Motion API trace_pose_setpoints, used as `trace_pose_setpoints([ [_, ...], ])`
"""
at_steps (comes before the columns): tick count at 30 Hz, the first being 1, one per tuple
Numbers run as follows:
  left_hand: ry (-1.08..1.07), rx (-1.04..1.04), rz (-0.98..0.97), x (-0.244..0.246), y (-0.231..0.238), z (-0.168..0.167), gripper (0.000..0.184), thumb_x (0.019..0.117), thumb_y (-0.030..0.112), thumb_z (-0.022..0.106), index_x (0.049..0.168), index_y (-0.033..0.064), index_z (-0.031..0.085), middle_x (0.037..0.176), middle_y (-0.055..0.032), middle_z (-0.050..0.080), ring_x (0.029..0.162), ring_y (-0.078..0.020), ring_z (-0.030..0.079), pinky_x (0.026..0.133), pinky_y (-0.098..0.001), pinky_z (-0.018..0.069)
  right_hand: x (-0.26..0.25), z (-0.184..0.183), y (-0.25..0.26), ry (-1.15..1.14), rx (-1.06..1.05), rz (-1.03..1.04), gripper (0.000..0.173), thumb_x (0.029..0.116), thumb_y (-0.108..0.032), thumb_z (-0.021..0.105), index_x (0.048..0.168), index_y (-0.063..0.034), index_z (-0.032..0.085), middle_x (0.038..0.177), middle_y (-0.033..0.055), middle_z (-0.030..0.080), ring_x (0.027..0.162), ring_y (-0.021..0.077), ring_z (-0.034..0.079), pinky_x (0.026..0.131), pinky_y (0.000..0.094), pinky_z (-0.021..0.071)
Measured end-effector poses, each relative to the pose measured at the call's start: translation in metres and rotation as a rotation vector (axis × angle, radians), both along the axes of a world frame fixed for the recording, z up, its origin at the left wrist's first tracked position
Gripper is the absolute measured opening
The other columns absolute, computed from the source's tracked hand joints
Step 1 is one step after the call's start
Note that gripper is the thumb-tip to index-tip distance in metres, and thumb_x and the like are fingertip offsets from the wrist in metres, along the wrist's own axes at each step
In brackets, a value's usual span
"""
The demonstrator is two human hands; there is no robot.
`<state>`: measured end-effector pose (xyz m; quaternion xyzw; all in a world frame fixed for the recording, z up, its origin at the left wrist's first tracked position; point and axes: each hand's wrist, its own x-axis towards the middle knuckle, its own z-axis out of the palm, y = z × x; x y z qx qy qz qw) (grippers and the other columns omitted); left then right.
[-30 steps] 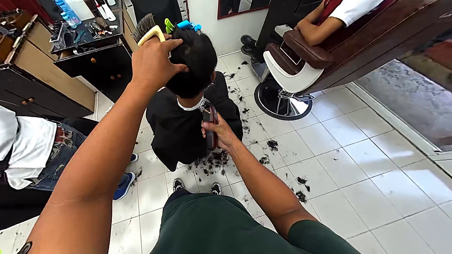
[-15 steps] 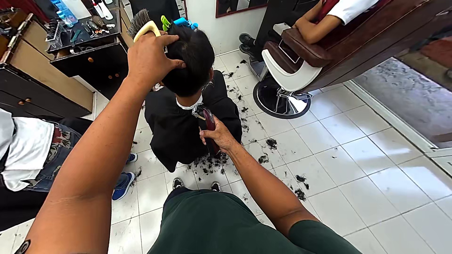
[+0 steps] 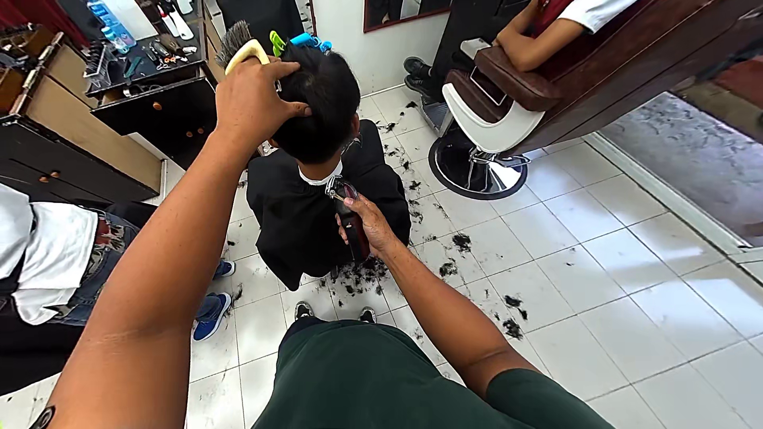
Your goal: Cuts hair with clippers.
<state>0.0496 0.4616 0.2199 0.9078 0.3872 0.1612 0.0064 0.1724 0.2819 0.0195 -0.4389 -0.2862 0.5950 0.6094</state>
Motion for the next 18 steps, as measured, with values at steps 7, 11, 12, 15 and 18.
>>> trace_pose_setpoints([
  [7,0.009,-0.010,0.015,-0.001,0.001,0.000,0.061,0.0909,0.049,0.074,0.145,0.0240,0.061,0.146,-0.0110,0.059,0.133,-0.0386,0.055,0.104,-0.0675,0.0407,-0.001,-0.001,0.005,-0.074,-0.058,-0.048,0.039,0.1095,-0.040,0.039,0.127,-0.0074,0.053,0.080,0.0089,0.062,0.055,0.0165,0.060,0.052,0.0307,0.0562],
  [11,0.021,-0.022,0.036,0.000,0.002,0.001,0.062,0.0907,0.051,0.074,0.146,0.0254,0.060,0.145,-0.0118,0.060,0.133,-0.0383,0.054,0.104,-0.0669,0.0404,-0.002,-0.002,0.020,-0.159,-0.102,-0.107,0.048,0.1109,-0.046,0.036,0.123,-0.0055,0.059,0.093,0.0109,0.063,0.068,0.0206,0.065,0.062,0.0388,0.0598],
  [12,0.019,-0.022,0.035,0.000,0.003,0.001,0.062,0.0906,0.051,0.074,0.146,0.0254,0.060,0.144,-0.0125,0.060,0.133,-0.0384,0.054,0.104,-0.0669,0.0405,-0.001,-0.004,0.028,-0.193,-0.095,-0.116,0.044,0.1104,-0.041,0.042,0.123,-0.0021,0.059,0.096,0.0127,0.064,0.073,0.0220,0.067,0.066,0.0407,0.0609],
  [15,0.023,-0.019,0.043,0.001,0.004,0.002,0.063,0.0899,0.051,0.075,0.145,0.0261,0.060,0.144,-0.0119,0.060,0.133,-0.0375,0.055,0.105,-0.0657,0.0411,-0.001,-0.006,0.050,-0.329,-0.102,-0.147,0.041,0.1047,-0.036,0.059,0.119,0.0020,0.061,0.097,0.0163,0.068,0.081,0.0242,0.070,0.075,0.0436,0.0614],
  [18,0.029,-0.027,0.050,0.002,0.005,0.003,0.062,0.0895,0.050,0.075,0.145,0.0268,0.060,0.144,-0.0115,0.060,0.134,-0.0372,0.055,0.104,-0.0667,0.0409,-0.002,-0.004,0.062,-0.423,-0.131,-0.147,0.045,0.1020,-0.039,0.063,0.117,0.0029,0.063,0.098,0.0173,0.069,0.085,0.0245,0.069,0.081,0.0450,0.0589],
])
